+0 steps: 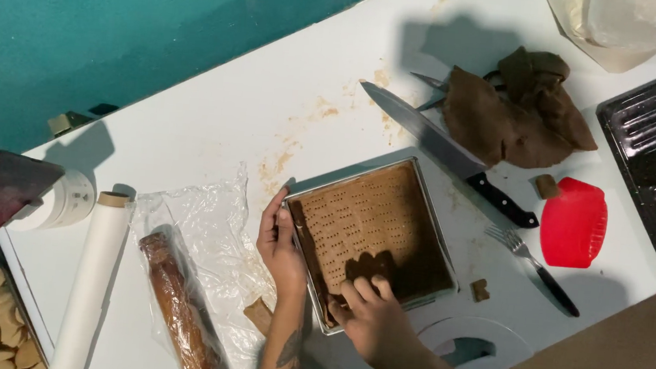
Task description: Lining a square baking pan with strips of brown dough, pressing them into place with hands and a scraper.
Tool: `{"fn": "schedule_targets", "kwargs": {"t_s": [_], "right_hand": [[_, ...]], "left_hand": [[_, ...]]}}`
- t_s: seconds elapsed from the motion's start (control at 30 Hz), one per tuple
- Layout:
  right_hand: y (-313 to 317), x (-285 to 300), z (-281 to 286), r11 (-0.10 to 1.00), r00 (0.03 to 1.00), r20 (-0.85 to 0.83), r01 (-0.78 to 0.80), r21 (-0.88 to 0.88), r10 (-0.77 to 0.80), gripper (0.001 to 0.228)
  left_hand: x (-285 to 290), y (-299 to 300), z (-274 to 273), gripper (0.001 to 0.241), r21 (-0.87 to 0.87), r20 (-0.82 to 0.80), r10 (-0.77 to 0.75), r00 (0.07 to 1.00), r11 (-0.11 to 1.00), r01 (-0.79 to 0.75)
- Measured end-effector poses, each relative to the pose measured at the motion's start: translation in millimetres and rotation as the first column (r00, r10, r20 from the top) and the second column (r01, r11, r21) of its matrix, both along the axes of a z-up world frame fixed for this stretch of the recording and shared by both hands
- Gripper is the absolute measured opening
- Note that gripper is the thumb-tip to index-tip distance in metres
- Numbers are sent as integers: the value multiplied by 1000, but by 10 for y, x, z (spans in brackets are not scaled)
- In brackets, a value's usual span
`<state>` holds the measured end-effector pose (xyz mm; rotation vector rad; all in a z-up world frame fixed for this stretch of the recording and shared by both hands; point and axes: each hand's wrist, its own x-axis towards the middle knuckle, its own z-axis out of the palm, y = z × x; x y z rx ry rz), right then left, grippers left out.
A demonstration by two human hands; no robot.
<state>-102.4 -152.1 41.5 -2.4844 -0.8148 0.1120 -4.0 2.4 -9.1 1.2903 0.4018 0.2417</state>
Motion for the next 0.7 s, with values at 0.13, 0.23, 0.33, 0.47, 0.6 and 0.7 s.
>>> {"fn": "schedule_targets", "kwargs": {"t_s": [0.13,0.23,0.33,0.47,0.6,0.7], "right_hand": [[-18,50,70,999,995,-82,-51,-9,50,26],[-68,95,70,995,994,51,-97,-15,97,31],[-75,47,87,997,997,40,-68,41,67,31],[-119,143,116,994,993,-69,-97,47,100,26],[-196,218,233,998,974,-216,-61,23,64,34],[-150,120,224,996,939,-337,38,-87,-65,63]], "left_hand": [[15,-20,119,43,7,-22,-6,1000,1000,7],[51,-32,105,44,-19,20,-18,1000,1000,18],[14,-21,93,44,27,-12,-13,1000,1000,13],[2,-19,77,46,22,-20,-26,999,999,27],[-22,-30,285,48,178,-75,-57,996,982,70],[-154,-17,245,56,124,-103,-56,993,990,69]]}}
